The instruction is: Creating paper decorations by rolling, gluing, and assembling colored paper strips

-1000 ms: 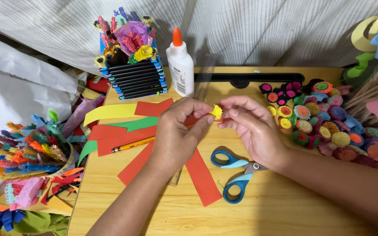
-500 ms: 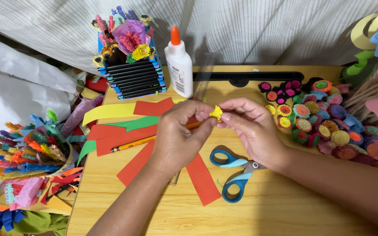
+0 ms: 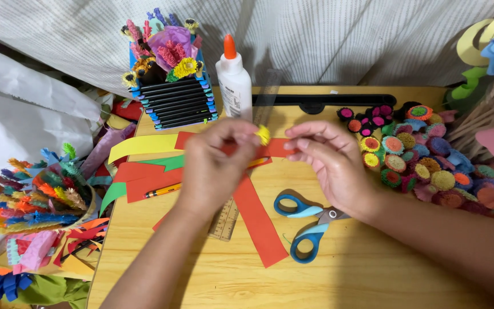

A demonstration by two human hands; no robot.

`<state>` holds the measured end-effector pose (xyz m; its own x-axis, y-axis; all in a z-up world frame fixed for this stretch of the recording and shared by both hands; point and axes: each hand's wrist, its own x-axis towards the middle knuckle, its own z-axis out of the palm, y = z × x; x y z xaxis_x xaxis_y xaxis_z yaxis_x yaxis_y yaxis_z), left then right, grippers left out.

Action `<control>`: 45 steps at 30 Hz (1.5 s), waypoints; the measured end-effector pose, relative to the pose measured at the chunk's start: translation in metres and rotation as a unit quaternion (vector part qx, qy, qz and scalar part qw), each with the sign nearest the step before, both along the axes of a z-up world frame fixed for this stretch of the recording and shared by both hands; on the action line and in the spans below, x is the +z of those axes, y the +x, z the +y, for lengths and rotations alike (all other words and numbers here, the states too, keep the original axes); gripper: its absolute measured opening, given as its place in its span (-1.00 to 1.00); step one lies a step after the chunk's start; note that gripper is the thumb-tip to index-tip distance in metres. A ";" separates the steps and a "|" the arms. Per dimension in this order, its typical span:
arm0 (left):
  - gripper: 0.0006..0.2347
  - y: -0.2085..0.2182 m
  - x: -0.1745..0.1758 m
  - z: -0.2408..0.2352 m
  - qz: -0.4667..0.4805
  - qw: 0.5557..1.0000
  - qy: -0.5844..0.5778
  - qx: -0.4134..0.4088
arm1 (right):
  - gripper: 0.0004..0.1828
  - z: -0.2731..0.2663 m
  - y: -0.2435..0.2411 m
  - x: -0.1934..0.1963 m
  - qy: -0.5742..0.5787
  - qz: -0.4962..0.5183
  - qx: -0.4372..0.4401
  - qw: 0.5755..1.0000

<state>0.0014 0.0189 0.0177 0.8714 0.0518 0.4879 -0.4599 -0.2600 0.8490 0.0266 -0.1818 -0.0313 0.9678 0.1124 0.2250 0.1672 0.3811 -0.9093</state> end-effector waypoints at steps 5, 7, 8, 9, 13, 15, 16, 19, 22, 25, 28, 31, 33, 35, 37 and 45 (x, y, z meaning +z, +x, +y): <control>-0.90 0.010 0.001 0.015 0.015 0.999 -0.040 0.014 | -0.78 -0.010 0.007 0.020 0.006 -0.014 -0.032 0.999; -0.90 0.010 0.001 0.017 0.020 0.999 -0.049 0.010 | -0.80 -0.014 0.007 0.035 0.009 -0.019 -0.050 0.999; -0.94 0.008 0.003 0.017 0.030 0.998 -0.047 -0.007 | -0.81 -0.017 0.006 0.044 0.032 -0.048 -0.043 0.997; -0.97 0.007 0.005 0.017 0.040 0.998 -0.045 -0.025 | -0.82 -0.020 0.005 0.052 0.055 -0.077 -0.036 0.995; -0.95 0.008 -0.001 0.016 0.029 0.998 -0.047 -0.030 | -0.83 -0.033 0.006 0.079 0.029 -0.076 -0.073 0.994; -0.95 0.008 0.001 0.017 0.015 0.999 -0.026 -0.030 | -0.86 -0.040 0.006 0.091 -0.044 -0.121 -0.043 0.991; -0.95 0.008 0.000 0.015 0.014 0.999 -0.026 -0.031 | -0.86 -0.039 0.007 0.092 -0.044 -0.122 -0.044 0.991; -0.90 0.008 -0.007 0.007 0.006 1.000 0.005 -0.021 | -0.82 -0.032 0.005 0.093 -0.230 -0.199 -0.018 0.952; -0.91 0.006 -0.016 -0.005 0.068 0.995 -0.028 -0.064 | -0.63 -0.020 0.000 0.085 -0.380 -0.114 0.041 0.917; -0.86 0.005 -0.024 -0.015 0.022 0.998 -0.018 -0.056 | -0.55 -0.018 0.003 0.068 -0.347 -0.157 0.100 0.919; -0.87 0.005 -0.025 -0.016 0.023 0.998 -0.019 -0.058 | -0.60 -0.017 0.006 0.057 -0.323 -0.200 0.099 0.920; -0.88 0.003 -0.023 -0.018 0.033 0.997 -0.016 -0.065 | -0.63 -0.015 0.007 0.053 -0.321 -0.194 0.091 0.922; -0.89 0.003 -0.024 -0.019 0.039 0.996 -0.020 -0.071 | -0.68 -0.017 0.010 0.045 -0.326 -0.210 0.076 0.918; -0.88 0.003 -0.025 -0.020 0.041 0.997 -0.012 -0.071 | -0.68 -0.018 0.012 0.044 -0.332 -0.211 0.074 0.917; -0.88 0.003 -0.024 -0.018 0.043 0.997 -0.003 -0.071 | -0.68 -0.021 0.015 0.049 -0.336 -0.211 0.072 0.915; -0.90 0.010 -0.018 0.003 0.008 0.993 0.121 -0.003 | -0.78 -0.047 0.050 0.034 -0.572 -0.333 -0.044 0.748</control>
<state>0.0116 0.0217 -0.0007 0.8792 -0.0709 0.4711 -0.4488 -0.4549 0.7692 0.0767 -0.2291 0.0030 0.6987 0.5423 0.4666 0.7071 -0.6226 -0.3352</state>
